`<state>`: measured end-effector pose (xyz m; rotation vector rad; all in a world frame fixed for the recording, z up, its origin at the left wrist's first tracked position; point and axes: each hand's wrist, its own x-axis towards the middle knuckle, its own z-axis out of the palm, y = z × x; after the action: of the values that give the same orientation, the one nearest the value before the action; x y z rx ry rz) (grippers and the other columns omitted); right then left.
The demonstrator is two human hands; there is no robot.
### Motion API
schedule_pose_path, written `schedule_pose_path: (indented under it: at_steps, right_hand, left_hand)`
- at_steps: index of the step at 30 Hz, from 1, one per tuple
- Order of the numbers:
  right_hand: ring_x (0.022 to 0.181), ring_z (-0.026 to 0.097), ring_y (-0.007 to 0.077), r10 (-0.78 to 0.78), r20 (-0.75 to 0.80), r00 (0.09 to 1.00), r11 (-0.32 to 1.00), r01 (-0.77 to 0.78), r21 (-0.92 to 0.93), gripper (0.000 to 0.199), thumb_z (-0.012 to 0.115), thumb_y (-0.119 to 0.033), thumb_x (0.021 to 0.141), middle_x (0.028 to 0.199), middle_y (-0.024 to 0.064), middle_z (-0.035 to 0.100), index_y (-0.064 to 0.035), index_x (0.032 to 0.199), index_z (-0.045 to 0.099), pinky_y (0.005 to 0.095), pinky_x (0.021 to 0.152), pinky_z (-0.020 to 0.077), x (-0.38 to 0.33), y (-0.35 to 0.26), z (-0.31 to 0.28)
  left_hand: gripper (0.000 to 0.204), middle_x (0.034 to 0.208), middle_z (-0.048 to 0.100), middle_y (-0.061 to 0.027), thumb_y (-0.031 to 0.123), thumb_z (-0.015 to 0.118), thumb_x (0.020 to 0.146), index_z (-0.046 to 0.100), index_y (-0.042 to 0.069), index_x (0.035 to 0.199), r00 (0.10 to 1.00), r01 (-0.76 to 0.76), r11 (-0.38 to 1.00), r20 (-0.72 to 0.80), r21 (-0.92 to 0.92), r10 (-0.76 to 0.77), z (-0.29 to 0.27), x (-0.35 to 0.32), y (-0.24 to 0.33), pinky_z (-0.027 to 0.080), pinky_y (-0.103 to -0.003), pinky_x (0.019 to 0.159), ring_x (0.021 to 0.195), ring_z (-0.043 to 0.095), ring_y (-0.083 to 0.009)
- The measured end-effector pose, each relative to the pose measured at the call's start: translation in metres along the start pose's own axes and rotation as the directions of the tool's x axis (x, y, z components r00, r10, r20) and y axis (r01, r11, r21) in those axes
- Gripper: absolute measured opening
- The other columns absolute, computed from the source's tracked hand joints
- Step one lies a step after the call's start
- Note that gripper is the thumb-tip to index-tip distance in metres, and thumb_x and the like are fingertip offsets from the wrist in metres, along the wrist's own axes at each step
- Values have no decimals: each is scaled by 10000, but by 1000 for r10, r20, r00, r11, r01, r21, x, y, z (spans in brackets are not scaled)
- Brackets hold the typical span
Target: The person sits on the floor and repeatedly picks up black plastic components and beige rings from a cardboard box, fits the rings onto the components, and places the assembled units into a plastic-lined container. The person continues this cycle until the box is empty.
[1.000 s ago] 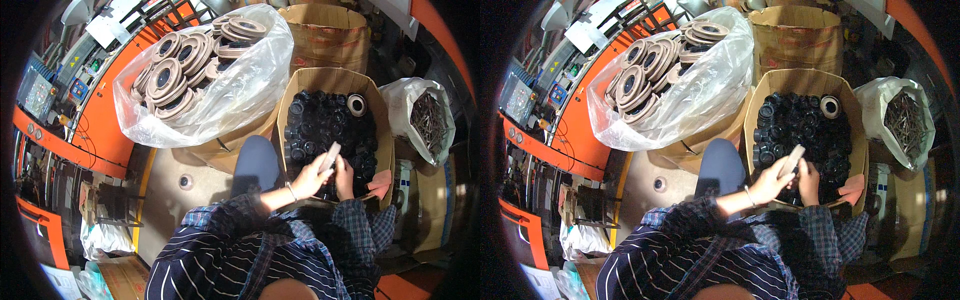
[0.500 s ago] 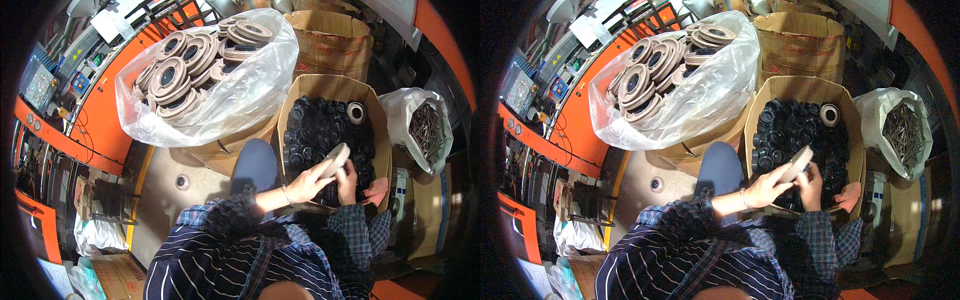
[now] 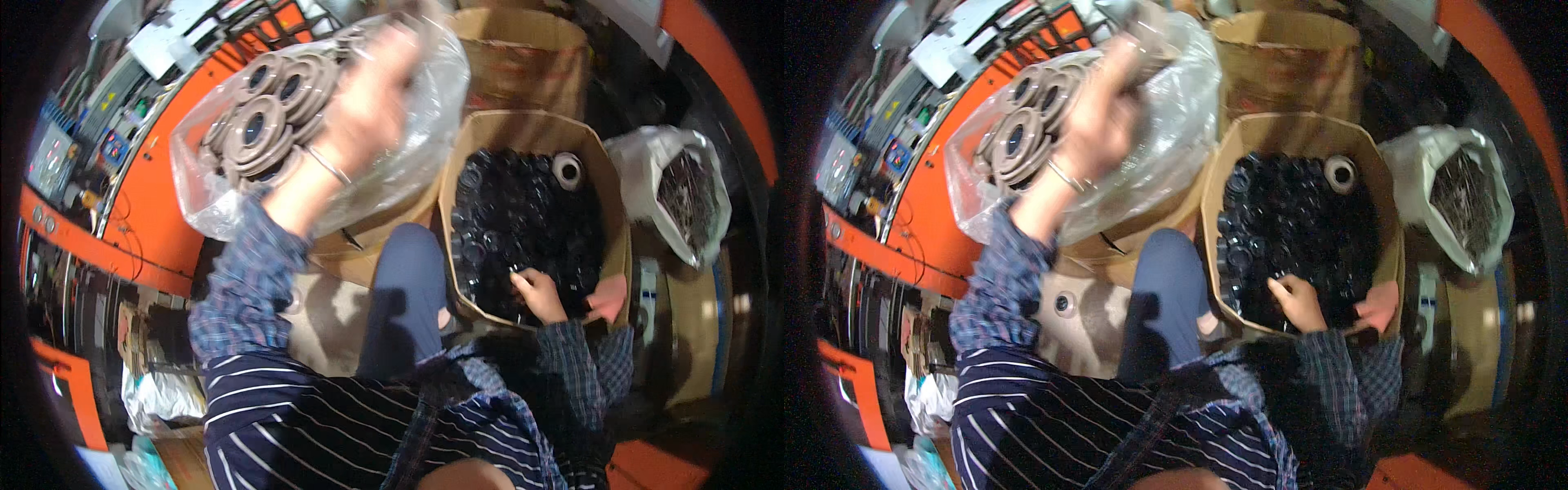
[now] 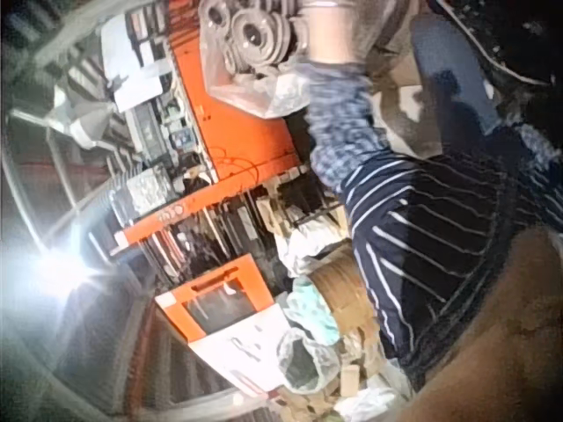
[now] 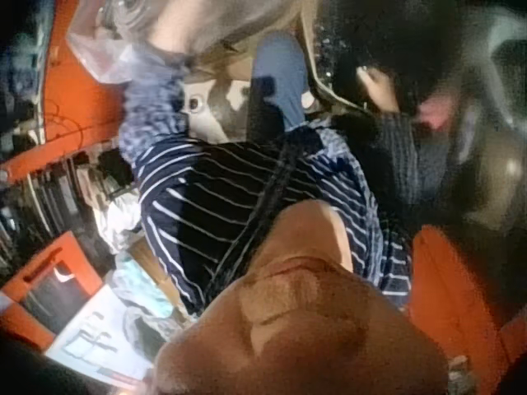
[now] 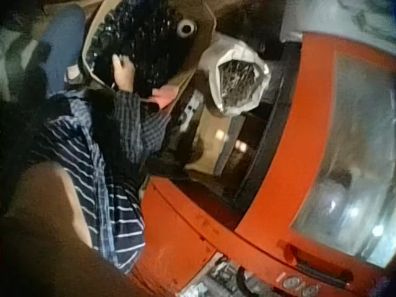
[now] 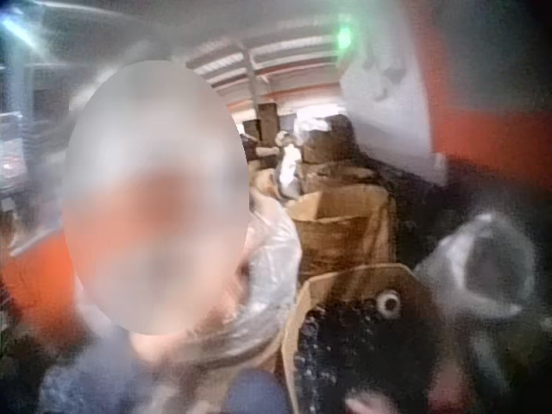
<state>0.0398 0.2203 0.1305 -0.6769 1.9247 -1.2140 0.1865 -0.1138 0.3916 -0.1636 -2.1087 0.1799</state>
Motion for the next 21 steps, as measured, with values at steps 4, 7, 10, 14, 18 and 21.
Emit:
schedule_pose_path:
  at_steps: [4, 7, 10, 14, 18, 21]
  right_hand:
    - [633, 583, 152, -156, 96, 983, 986, 161, -49, 409, 663, -370, 934, 682, 80, 639, 11, 786, 650, 341, 604, 456, 6, 21, 3]
    - [816, 683, 346, -100, 13, 995, 927, 98, -361, 458, 661, -453, 882, 833, 199, 699, 3, 882, 708, 444, 735, 511, 11, 36, -1]
    - [880, 682, 377, -29, -30, 999, 905, 13, -426, 430, 660, -451, 874, 892, 204, 709, -27, 900, 722, 460, 786, 520, 21, 45, -9]
    - [893, 688, 374, -16, -258, 966, 846, -124, -518, 384, 683, -395, 876, 868, 207, 708, -14, 918, 706, 447, 801, 526, 57, 56, -32]
    - [997, 611, 381, -297, -506, 809, 671, -200, -714, 378, 758, -288, 807, 1046, 165, 654, -56, 1086, 653, 483, 825, 505, 93, 83, -65]
    - [1084, 557, 377, -234, -644, 728, 660, -368, -655, 467, 780, -290, 779, 1165, 170, 594, -35, 1117, 583, 496, 894, 477, 105, 107, -75]
  left_hand:
    - [520, 1370, 568, -210, 122, 621, 913, 493, 46, 1411, 942, 107, 945, 271, 310, -196, -19, 33, -116, 434, -409, 1076, 1269, 554, -350]
    - [605, 1361, 588, -190, 331, 686, 921, 486, 97, 1443, 795, 314, 826, 347, 468, -498, -19, 47, -117, 445, -402, 1056, 1241, 582, -317]
    - [572, 1341, 620, -153, 324, 709, 919, 540, 73, 1405, 965, 161, 964, 172, 212, -199, 0, 61, -53, 455, -335, 1024, 1216, 608, -245]
    - [420, 1252, 663, -123, 243, 707, 895, 627, 75, 1272, 898, 142, 937, 441, -318, 14, 80, 20, 80, 475, -374, 1009, 1171, 623, -288]
    - [371, 1026, 691, -139, 273, 724, 793, 670, 60, 1091, 665, 23, 897, 677, -441, 315, 224, -40, 150, 506, -428, 820, 958, 646, -324]
    - [458, 1074, 681, -193, 234, 719, 802, 633, 32, 1203, 541, 326, 860, 824, -392, 171, 339, -69, 152, 485, -467, 951, 1046, 634, -373]
